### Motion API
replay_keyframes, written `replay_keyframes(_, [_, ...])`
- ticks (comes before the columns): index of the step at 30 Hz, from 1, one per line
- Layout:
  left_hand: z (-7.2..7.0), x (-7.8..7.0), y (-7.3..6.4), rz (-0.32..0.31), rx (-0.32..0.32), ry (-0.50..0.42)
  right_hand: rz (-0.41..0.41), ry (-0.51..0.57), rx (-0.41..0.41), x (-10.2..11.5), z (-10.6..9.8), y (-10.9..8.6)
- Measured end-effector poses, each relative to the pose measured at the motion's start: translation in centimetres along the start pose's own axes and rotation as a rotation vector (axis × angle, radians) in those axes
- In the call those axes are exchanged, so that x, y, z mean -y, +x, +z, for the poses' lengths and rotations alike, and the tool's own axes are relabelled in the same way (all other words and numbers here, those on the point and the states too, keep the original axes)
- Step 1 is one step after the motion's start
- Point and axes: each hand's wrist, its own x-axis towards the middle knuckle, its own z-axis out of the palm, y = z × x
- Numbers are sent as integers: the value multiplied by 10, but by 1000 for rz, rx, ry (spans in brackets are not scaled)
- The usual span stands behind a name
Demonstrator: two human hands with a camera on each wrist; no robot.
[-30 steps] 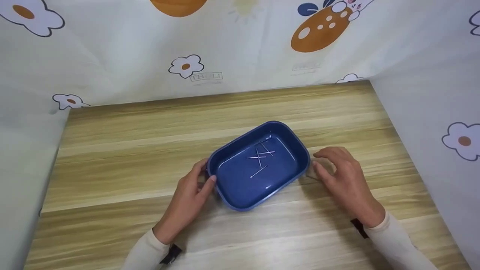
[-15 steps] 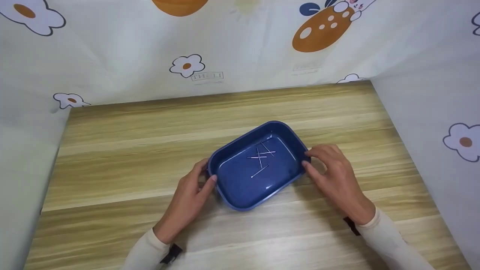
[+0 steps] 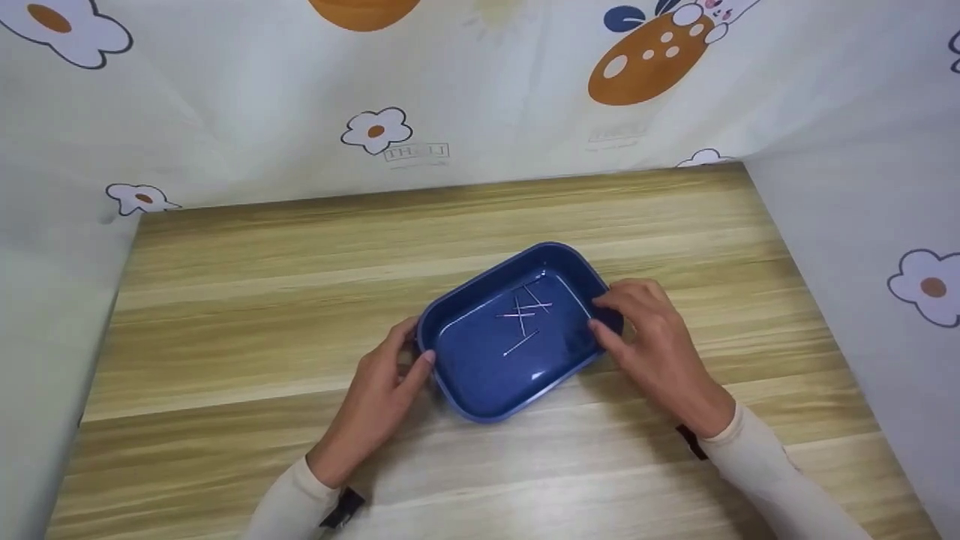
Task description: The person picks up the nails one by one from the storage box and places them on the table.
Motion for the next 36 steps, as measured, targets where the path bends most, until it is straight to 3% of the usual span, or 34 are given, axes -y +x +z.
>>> replay_keyframes(17, [1, 0, 0, -33, 9, -66, -132, -65, 50, 9, 13, 18])
replay_keyframes(28, [0, 0, -1, -42, 3, -81, -168, -111, 172, 12, 19, 27])
replay_keyframes(36, [0, -1, -1, -41, 4, -55, -192, -129, 209, 13, 24, 31])
